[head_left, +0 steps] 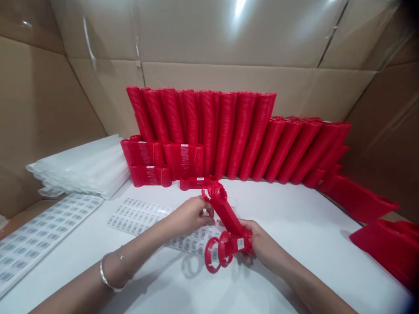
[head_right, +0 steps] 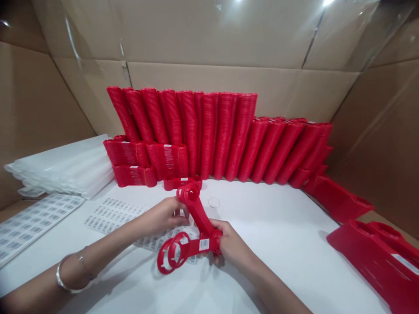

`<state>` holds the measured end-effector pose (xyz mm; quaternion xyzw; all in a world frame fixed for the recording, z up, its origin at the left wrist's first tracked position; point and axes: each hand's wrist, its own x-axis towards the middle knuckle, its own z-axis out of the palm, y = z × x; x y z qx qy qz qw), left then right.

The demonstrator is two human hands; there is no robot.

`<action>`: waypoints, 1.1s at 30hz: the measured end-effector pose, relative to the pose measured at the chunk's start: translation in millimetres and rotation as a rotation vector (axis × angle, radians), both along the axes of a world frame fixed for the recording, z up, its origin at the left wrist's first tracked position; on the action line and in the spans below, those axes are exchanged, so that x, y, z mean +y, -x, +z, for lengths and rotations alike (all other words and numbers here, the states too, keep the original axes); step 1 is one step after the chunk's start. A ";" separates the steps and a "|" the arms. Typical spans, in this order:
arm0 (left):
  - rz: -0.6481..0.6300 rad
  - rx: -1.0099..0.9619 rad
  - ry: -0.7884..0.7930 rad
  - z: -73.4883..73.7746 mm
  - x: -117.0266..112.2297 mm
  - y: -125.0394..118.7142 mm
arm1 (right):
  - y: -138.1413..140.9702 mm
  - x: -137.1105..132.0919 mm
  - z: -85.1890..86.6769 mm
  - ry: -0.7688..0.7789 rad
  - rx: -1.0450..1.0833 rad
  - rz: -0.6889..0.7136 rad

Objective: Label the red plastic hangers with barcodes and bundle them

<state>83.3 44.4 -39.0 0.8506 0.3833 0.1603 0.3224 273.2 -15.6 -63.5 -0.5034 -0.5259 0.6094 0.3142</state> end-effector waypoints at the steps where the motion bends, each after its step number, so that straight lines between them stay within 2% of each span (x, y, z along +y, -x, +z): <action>1: -0.005 -0.028 0.034 -0.3 4.3 3.9 | -2.3 1.3 0.0 -0.014 -0.019 -0.026; 3: -0.007 -0.091 0.142 3.4 12.9 13.5 | -8.1 3.6 1.0 -0.066 -0.069 -0.090; 6: 0.065 -0.122 0.237 21.6 18.8 26.7 | -17.9 4.2 5.3 -0.201 -0.166 -0.164; 9: 0.192 -0.203 0.137 45.6 6.5 25.0 | -23.3 0.0 12.3 -0.333 -0.327 -0.196; 11: 0.268 -0.297 0.083 53.8 -10.9 11.7 | -22.1 -4.4 16.9 -0.375 -0.432 -0.188; 13: 0.268 -0.374 0.088 50.8 -30.3 -7.7 | -18.2 -8.9 20.4 -0.402 -0.495 -0.168; 15: 0.262 -0.396 0.129 39.1 -46.1 -26.3 | -13.7 -12.3 22.3 -0.430 -0.525 -0.156; 18: 0.328 -0.417 0.138 19.3 -56.8 -42.3 | -10.5 -15.0 22.5 -0.452 -0.550 -0.157; 21: 0.376 -0.447 0.141 9.4 -55.8 -44.5 | -12.5 -15.4 21.0 -0.445 -0.569 -0.158; 25: 0.380 -0.429 0.138 6.5 -52.2 -43.3 | -16.2 -14.9 19.0 -0.456 -0.593 -0.163; 33: 0.373 -0.379 -0.050 -0.7 -55.3 -45.3 | -12.8 -15.1 19.4 -0.485 -0.588 -0.167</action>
